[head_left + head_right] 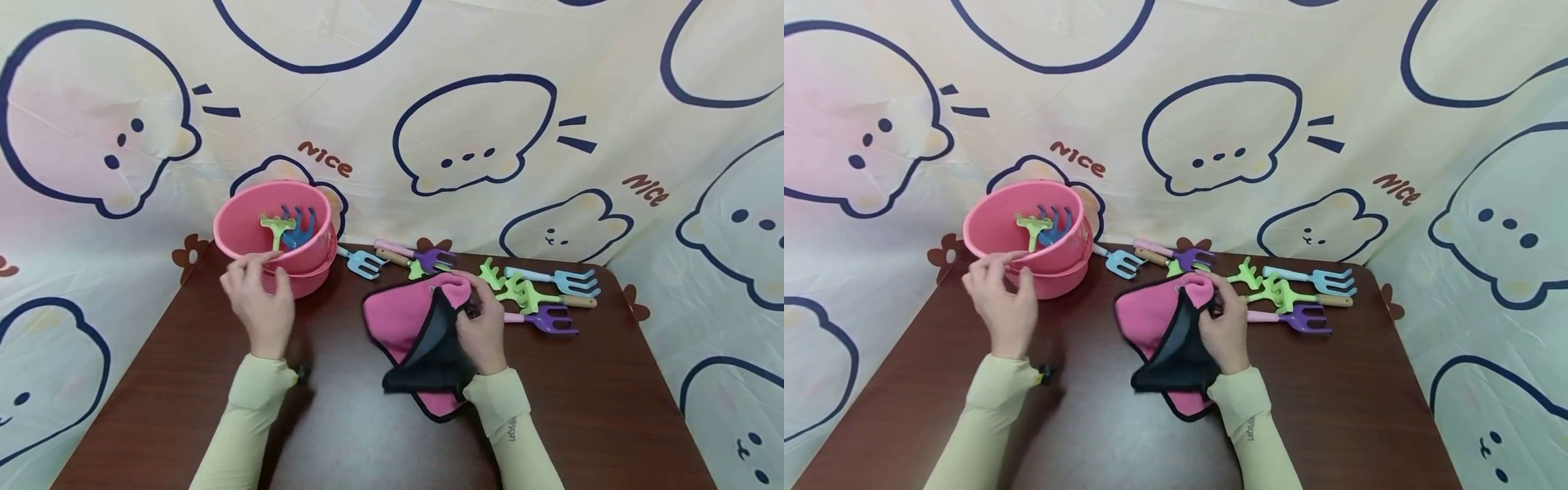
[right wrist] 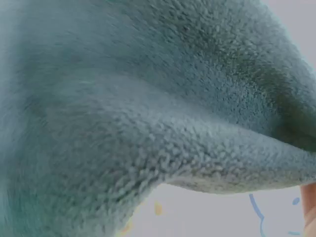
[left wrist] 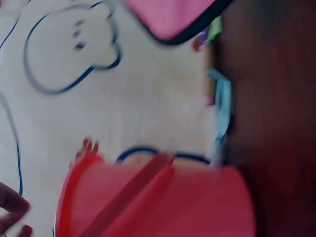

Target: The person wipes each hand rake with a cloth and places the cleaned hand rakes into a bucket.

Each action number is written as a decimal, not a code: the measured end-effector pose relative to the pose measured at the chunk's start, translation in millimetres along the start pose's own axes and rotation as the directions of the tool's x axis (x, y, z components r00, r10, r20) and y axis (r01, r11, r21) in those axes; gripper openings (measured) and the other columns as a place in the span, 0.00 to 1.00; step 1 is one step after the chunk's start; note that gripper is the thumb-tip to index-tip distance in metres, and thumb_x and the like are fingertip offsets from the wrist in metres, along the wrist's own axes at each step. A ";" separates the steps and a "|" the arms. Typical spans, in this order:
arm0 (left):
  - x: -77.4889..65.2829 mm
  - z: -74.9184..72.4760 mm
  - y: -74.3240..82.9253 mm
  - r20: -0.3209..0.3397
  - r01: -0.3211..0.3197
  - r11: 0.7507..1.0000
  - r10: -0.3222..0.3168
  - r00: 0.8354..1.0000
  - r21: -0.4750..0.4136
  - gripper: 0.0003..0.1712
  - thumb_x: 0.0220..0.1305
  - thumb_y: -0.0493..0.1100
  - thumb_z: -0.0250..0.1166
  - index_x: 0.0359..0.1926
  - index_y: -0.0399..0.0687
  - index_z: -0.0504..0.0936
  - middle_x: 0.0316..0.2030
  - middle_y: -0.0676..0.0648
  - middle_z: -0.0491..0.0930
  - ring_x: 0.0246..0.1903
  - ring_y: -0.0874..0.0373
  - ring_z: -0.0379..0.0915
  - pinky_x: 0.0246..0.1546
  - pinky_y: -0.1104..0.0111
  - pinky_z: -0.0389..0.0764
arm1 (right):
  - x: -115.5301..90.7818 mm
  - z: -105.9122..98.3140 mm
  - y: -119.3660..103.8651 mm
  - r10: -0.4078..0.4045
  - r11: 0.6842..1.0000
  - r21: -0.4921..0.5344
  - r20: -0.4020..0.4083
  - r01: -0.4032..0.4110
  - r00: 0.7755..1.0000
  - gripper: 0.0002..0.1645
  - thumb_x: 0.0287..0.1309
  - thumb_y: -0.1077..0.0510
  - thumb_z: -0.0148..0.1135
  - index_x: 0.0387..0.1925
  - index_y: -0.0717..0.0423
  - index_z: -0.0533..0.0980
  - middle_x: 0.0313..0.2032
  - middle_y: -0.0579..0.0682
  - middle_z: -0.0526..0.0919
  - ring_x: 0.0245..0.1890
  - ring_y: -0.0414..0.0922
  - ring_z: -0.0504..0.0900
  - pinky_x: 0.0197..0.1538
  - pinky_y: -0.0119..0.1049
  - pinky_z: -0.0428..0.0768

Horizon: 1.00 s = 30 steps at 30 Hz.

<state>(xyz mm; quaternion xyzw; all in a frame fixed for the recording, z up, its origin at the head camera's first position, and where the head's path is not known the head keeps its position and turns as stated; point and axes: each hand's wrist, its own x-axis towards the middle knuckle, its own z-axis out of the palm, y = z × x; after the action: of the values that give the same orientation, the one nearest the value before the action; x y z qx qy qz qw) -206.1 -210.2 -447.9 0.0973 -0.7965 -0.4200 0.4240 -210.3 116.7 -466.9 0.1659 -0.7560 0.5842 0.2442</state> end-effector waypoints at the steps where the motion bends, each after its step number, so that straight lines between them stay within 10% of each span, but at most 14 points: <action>1: -4.8 5.5 1.8 0.021 -0.062 0.998 0.062 0.998 -0.008 0.14 0.63 0.34 0.70 0.49 0.44 0.87 0.51 0.40 0.77 0.54 0.50 0.68 0.51 0.57 0.71 | 0.6 -2.2 0.2 -0.026 1.000 -0.003 -0.011 0.026 1.000 0.24 0.63 0.72 0.66 0.59 0.56 0.80 0.51 0.56 0.86 0.42 0.39 0.84 0.47 0.23 0.80; 3: -15.1 18.5 3.5 0.109 -0.180 0.982 0.185 0.977 -0.054 0.12 0.62 0.31 0.68 0.47 0.43 0.87 0.48 0.40 0.79 0.51 0.46 0.73 0.50 0.54 0.74 | 1.7 -5.9 1.1 -0.075 0.997 -0.019 -0.003 0.075 0.997 0.23 0.62 0.72 0.66 0.58 0.57 0.80 0.51 0.57 0.87 0.45 0.38 0.85 0.51 0.23 0.80; 6: -28.6 40.8 0.5 0.350 -0.233 0.966 0.259 0.900 -0.116 0.12 0.65 0.31 0.66 0.48 0.43 0.87 0.47 0.41 0.81 0.47 0.47 0.78 0.47 0.55 0.80 | 2.8 -6.9 7.9 -0.107 0.993 -0.042 0.105 0.112 0.989 0.20 0.64 0.71 0.65 0.55 0.55 0.82 0.50 0.54 0.88 0.49 0.40 0.85 0.57 0.25 0.79; 10: -28.9 76.9 -12.0 0.654 -0.213 0.975 0.126 0.745 0.055 0.21 0.70 0.35 0.64 0.62 0.41 0.78 0.57 0.38 0.78 0.57 0.44 0.75 0.60 0.51 0.79 | 0.2 -0.7 16.0 -0.039 0.993 -0.095 0.305 0.071 0.952 0.17 0.67 0.64 0.66 0.56 0.51 0.83 0.52 0.50 0.88 0.55 0.44 0.85 0.62 0.31 0.78; 13: -14.2 107.8 -21.9 0.745 -0.235 0.949 0.001 0.667 0.209 0.31 0.69 0.33 0.60 0.72 0.36 0.68 0.67 0.33 0.70 0.69 0.37 0.65 0.71 0.48 0.68 | -2.1 4.6 16.8 0.008 0.988 -0.143 0.388 0.052 0.922 0.17 0.68 0.59 0.68 0.57 0.50 0.82 0.53 0.49 0.88 0.58 0.45 0.84 0.64 0.41 0.79; 18: 7.4 146.6 -36.7 0.762 -0.212 0.895 -0.187 0.621 0.392 0.38 0.70 0.30 0.56 0.77 0.29 0.55 0.76 0.29 0.56 0.78 0.35 0.51 0.76 0.50 0.61 | -3.2 9.3 13.6 0.040 0.985 -0.168 0.434 0.037 0.900 0.18 0.65 0.58 0.70 0.56 0.49 0.82 0.51 0.47 0.88 0.54 0.44 0.85 0.60 0.49 0.82; 24: 13.1 156.7 -42.0 0.771 -0.311 0.785 -0.304 0.559 0.535 0.29 0.77 0.32 0.47 0.76 0.29 0.61 0.78 0.30 0.53 0.79 0.36 0.47 0.78 0.52 0.59 | -3.9 12.0 12.5 0.088 0.983 -0.185 0.443 -0.005 0.892 0.19 0.65 0.56 0.71 0.57 0.49 0.82 0.51 0.48 0.88 0.51 0.43 0.85 0.56 0.44 0.84; 30: 11.9 149.4 -37.3 0.817 -0.372 0.798 -0.240 0.524 0.473 0.30 0.74 0.31 0.54 0.75 0.35 0.67 0.77 0.36 0.60 0.77 0.41 0.57 0.75 0.53 0.65 | -5.0 11.5 12.2 0.131 0.983 -0.175 0.440 -0.058 0.888 0.18 0.65 0.57 0.71 0.55 0.48 0.82 0.50 0.47 0.89 0.50 0.43 0.85 0.55 0.43 0.83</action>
<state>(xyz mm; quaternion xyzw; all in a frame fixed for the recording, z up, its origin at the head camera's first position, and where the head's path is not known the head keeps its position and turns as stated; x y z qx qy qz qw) -334.1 -152.1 -511.9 -0.0236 -0.9908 -0.1213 -0.0555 -214.6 108.6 -481.8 0.2396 -0.8428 0.4796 0.0464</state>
